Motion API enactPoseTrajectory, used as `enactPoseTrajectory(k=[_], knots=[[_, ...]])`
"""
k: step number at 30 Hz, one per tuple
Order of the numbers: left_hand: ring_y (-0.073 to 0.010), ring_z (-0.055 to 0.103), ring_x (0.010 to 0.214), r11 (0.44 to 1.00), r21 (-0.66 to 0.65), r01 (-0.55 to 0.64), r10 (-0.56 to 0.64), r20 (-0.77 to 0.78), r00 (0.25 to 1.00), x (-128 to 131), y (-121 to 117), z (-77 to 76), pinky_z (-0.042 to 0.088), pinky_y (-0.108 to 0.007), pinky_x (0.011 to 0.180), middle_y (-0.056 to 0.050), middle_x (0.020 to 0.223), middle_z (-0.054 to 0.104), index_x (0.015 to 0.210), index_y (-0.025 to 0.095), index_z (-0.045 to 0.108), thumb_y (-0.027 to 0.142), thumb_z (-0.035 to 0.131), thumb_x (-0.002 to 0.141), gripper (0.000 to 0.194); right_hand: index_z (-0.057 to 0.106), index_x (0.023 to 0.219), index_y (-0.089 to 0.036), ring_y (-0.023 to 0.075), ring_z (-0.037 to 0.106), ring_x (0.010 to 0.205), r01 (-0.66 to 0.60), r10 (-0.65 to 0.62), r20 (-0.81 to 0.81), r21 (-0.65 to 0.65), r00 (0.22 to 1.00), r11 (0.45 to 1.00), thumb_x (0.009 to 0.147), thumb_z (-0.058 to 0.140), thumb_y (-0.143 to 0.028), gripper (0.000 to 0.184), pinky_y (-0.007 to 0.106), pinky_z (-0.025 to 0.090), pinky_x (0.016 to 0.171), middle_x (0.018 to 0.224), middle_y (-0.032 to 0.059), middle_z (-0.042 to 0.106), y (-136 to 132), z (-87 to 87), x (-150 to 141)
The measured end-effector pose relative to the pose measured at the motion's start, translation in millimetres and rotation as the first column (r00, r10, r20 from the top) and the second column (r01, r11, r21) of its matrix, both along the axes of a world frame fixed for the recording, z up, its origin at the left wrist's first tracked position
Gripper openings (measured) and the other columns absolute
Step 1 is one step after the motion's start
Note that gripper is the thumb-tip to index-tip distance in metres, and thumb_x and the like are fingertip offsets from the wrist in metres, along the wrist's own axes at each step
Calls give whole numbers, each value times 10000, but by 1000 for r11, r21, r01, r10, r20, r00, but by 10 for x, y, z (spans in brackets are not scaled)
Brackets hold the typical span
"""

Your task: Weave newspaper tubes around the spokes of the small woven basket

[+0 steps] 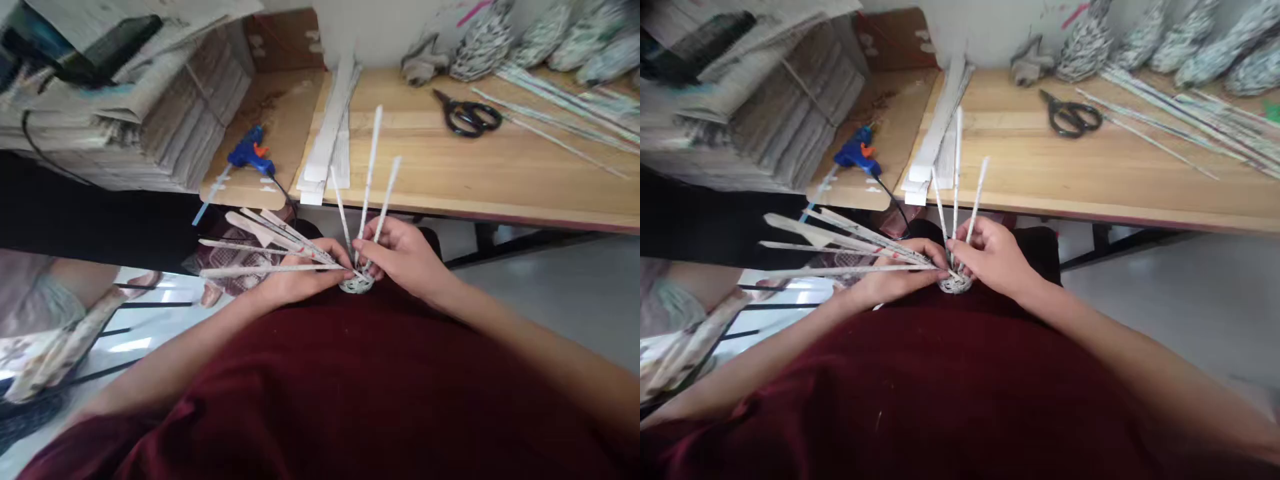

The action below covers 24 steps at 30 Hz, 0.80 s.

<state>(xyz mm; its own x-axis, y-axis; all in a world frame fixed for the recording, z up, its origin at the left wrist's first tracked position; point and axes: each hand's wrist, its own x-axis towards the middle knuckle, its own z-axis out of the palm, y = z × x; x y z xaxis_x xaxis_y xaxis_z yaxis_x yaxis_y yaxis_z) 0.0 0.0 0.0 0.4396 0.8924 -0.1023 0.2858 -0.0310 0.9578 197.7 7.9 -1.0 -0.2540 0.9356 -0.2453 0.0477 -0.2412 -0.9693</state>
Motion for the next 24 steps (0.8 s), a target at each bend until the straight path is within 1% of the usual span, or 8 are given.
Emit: enactPoseTrajectory(k=[3, 8, 11, 14, 17, 19, 22, 24], knots=[[-150, 668, 790, 999, -40, 31, -28, 60, 998, 19, 14, 16, 540, -250, 729, -57, 830, 712, 827, 116, 672, 201, 765, 797, 130, 594, 905, -197, 78, 570, 468, -39, 39, 18, 12, 999, 999, 890, 649, -252, 79, 193, 500, 439, 652, -37, 624, -6, 14, 38], [-142, 665, 764, 998, -20, 58, -58, 7, 998, 23, 35, 34, 533, -242, 716, -45, 801, 708, 808, 122, 663, 213, 757, 815, 131, 656, 887, -172, 95, 585, 513, -172, 173, 18, -41, 985, 984, 886, 672, -311, 140, 226, 527, 499, 628, -14, 626, 32, 70, 134], [-144, 675, 770, 997, 18, 70, -70, -39, 997, 13, 57, 9, 534, -241, 714, -46, 835, 729, 859, 130, 687, 246, 764, 818, 145, 654, 862, -176, 115, 632, 599, -325, 324, -37, -34, 945, 945, 801, 739, -237, 121, 264, 566, 606, 681, -2, 671, 93, 102, 222], [-144, 683, 778, 997, 27, 79, -77, -54, 996, 8, 84, -35, 540, -242, 738, -38, 846, 742, 886, 141, 703, 266, 772, 813, 160, 663, 878, -188, 137, 672, 687, -484, 483, -65, 1, 873, 875, 759, 726, -173, 135, 299, 582, 686, 766, 4, 701, 170, 112, 303], [-131, 660, 728, 997, 12, 72, -71, -61, 996, 17, 105, -71, 522, -223, 689, -20, 791, 724, 839, 143, 694, 281, 781, 802, 167, 668, 874, -198, 147, 689, 715, -573, 572, 35, 58, 819, 817, 808, 642, -155, 83, 301, 578, 692, 783, 1, 701, 241, 129, 350], [-127, 647, 703, 998, 1, 63, -63, -40, 997, 29, 112, -81, 511, -216, 654, -12, 761, 712, 816, 146, 684, 284, 785, 793, 172, 678, 866, -200, 137, 680, 708, -611, 593, 153, 145, 791, 778, 827, 601, -131, 111, 284, 561, 685, 794, -4, 700, 270, 160, 360], [-127, 643, 695, 998, -11, 60, -60, -11, 998, 47, 115, -69, 514, -218, 651, -11, 755, 710, 805, 146, 681, 264, 768, 803, 146, 704, 874, -196, 129, 660, 719, -644, 571, 302, 277, 763, 714, 828, 619, -135, 114, 263, 530, 677, 850, 4, 716, 261, 217, 343], [-126, 642, 693, 998, -14, 58, -58, 6, 998, 57, 111, -42, 515, -220, 655, -13, 745, 705, 788, 141, 676, 254, 773, 799, 150, 707, 876, -190, 126, 638, 687, -615, 507, 362, 317, 782, 722, 826, 647, -162, 83, 254, 506, 640, 818, 4, 712, 216, 230, 311]])
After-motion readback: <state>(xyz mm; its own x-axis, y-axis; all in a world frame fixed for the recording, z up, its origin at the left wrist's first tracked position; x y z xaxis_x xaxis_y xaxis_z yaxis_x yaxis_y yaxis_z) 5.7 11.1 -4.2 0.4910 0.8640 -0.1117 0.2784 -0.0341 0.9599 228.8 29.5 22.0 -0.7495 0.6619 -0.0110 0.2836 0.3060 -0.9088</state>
